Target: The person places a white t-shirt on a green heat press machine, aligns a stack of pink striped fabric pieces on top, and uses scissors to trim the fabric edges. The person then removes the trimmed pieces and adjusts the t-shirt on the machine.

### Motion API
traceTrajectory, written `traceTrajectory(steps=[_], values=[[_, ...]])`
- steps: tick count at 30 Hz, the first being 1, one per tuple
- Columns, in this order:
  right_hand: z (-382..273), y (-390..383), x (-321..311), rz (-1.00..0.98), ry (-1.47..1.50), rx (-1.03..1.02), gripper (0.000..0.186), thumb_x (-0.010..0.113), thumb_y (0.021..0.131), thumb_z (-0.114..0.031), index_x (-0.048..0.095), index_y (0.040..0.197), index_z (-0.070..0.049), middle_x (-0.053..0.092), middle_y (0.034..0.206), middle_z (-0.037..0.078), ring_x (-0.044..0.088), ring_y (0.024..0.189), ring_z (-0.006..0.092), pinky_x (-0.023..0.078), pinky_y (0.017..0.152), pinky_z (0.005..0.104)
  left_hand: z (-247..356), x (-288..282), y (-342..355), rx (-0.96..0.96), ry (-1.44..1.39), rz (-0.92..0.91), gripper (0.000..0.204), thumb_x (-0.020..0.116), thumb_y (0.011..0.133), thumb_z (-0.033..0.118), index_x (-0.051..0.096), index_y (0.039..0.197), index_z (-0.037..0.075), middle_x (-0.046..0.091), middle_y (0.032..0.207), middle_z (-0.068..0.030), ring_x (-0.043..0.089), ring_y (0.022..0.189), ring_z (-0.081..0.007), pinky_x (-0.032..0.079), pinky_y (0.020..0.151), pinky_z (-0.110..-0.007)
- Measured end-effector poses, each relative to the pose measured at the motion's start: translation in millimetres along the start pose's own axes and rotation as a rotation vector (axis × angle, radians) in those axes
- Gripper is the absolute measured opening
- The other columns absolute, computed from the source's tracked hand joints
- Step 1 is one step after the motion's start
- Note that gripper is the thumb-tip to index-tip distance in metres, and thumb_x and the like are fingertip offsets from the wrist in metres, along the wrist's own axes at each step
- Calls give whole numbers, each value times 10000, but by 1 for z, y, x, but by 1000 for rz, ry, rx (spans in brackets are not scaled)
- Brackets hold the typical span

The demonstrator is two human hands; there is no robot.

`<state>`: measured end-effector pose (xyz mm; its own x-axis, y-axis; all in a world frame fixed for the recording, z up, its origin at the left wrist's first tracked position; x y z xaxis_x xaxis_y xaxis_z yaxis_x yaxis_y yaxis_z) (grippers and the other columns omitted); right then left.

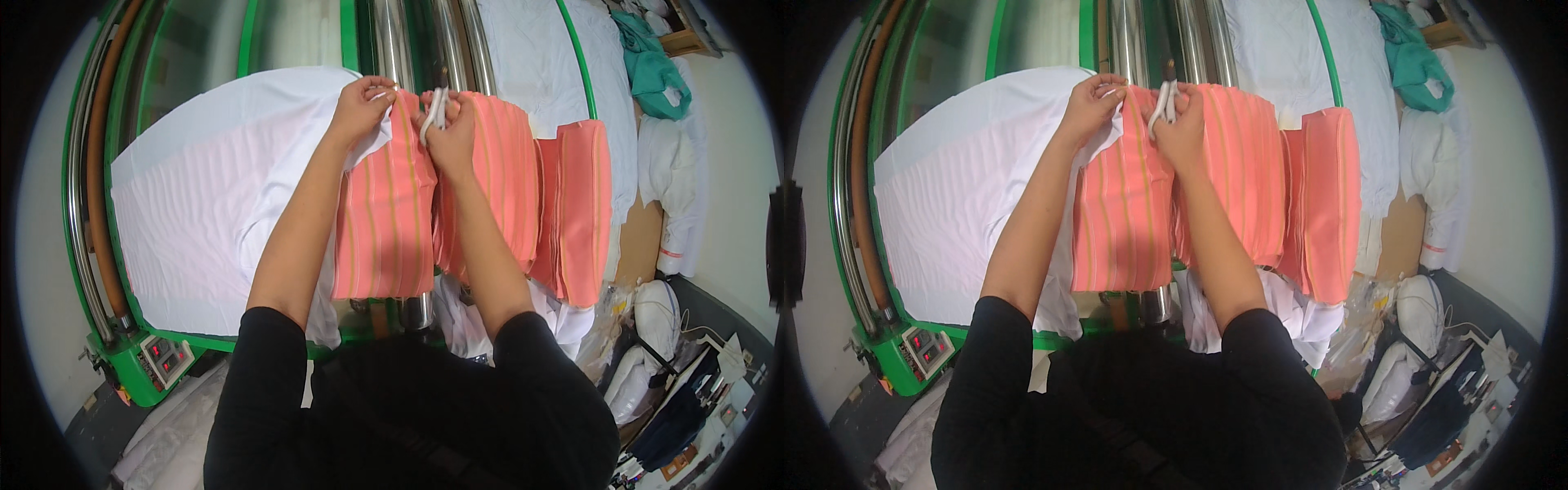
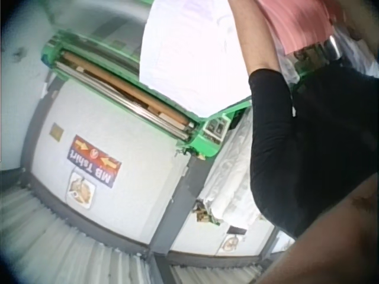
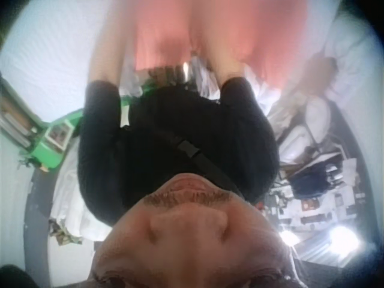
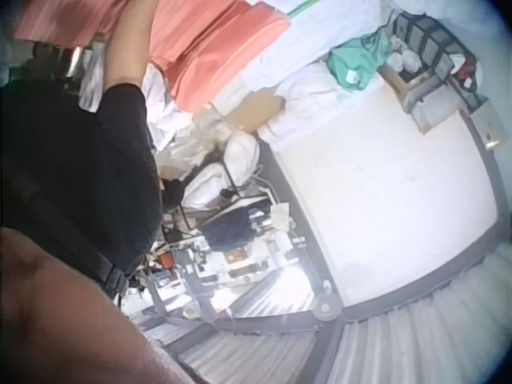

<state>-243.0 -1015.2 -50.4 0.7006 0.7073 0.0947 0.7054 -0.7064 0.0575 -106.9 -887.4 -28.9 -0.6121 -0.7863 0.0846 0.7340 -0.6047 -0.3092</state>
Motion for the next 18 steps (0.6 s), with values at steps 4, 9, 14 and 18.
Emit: traceTrajectory(steps=[4, 9, 14, 18], values=[[-34, 22, -10, -168, 124, 303, 666, 852, 888, -176, 455, 1368, 61, 737, 1019, 141, 715, 767, 151, 574, 606, 267, 1, 2, -3, 17, -67, 7, 395, 752, 889, -11, 600, 1253, -43, 745, 1047, -108, 702, 871, -136, 576, 779, -267], [-74, -22, -51, -415, 71, 507, 579, 800, 942, -227, 530, 1364, 63, 724, 932, 99, 695, 704, 126, 537, 558, 251, -10, 9, -6, 93, -128, 64, 428, 765, 866, -23, 599, 1260, -41, 741, 1045, -103, 678, 793, -111, 558, 704, -251], [-95, -61, -83, -481, -6, 602, 567, 783, 956, -232, 554, 1404, 30, 727, 906, 76, 652, 629, 100, 475, 482, 254, -24, 17, -2, 170, 37, 127, 525, 739, 888, -46, 544, 1376, -43, 713, 1095, -88, 628, 772, -60, 518, 667, -204], [-96, -66, -101, -527, -45, 668, 587, 778, 960, -226, 548, 1440, 19, 727, 911, 70, 650, 656, 84, 464, 484, 244, -28, 20, -2, 263, 102, 169, 539, 742, 881, -33, 566, 1390, -18, 733, 1066, -83, 585, 689, -24, 477, 604, -189]])
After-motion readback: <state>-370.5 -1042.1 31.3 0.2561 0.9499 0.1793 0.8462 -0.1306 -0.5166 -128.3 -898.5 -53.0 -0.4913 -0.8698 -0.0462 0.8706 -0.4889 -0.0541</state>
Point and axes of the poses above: each hand's wrist, its own y-axis towards the middle knuckle, its own x-axis out of the palm, z = x × y, the point moved 2 cm from there along y, towards the middle knuckle
